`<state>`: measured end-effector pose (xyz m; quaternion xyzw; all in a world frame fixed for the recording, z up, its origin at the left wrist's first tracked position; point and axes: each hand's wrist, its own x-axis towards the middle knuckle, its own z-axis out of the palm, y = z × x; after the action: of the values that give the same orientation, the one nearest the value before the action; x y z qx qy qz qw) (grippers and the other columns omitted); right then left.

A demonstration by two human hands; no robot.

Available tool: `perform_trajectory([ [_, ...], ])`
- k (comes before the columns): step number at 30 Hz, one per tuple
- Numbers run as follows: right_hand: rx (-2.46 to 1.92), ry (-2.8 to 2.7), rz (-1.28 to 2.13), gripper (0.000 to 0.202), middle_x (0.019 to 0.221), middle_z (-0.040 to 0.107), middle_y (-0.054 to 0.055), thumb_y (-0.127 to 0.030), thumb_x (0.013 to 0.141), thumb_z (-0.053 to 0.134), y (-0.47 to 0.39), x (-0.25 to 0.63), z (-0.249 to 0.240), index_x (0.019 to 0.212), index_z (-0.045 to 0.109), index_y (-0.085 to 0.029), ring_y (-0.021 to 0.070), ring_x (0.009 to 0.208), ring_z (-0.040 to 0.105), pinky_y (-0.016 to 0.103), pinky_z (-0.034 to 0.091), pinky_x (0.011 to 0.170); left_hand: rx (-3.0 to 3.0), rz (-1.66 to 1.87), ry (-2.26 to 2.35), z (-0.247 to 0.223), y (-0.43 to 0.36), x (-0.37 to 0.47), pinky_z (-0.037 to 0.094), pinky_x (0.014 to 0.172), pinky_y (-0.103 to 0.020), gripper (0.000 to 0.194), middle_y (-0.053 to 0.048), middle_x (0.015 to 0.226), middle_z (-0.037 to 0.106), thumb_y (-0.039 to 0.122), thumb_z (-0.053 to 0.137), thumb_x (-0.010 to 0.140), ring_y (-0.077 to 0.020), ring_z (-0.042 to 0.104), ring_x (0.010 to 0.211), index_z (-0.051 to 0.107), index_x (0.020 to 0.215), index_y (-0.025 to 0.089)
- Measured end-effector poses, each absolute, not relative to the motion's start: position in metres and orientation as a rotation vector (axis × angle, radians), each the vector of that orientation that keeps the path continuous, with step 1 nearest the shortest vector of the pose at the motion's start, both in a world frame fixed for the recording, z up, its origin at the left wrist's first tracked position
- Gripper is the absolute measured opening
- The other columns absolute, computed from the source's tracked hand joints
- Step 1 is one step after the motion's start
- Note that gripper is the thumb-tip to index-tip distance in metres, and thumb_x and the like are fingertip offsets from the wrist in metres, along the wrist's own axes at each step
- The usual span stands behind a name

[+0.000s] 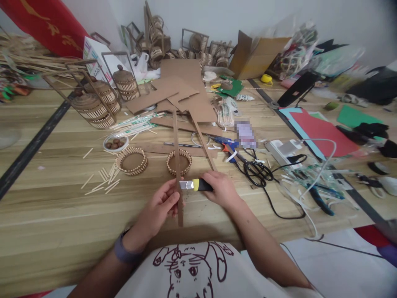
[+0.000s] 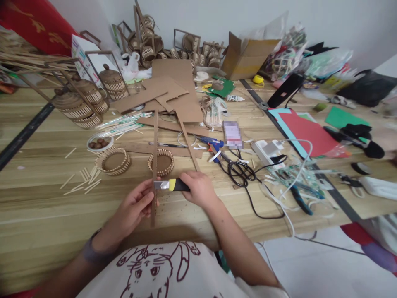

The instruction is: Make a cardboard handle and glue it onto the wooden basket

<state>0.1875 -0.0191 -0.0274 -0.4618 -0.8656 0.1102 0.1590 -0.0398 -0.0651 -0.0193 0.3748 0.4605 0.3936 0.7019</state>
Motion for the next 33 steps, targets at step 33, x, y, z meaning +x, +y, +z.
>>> perform_trajectory([
  [33,-1.571,-2.184,0.212,0.024,0.082,0.069,0.007,-0.031,0.098,0.052,-0.004,0.204,-0.011,0.089,0.071,-0.019,0.0221,0.079,0.064,0.031,0.043,0.072,1.018,1.260,1.488,-0.025,-0.046,-0.055,0.039,0.053,-0.023,0.040,0.002,0.074,0.063,0.054,0.063,0.086,-0.0116,0.051,0.058,0.058,0.104,0.019],
])
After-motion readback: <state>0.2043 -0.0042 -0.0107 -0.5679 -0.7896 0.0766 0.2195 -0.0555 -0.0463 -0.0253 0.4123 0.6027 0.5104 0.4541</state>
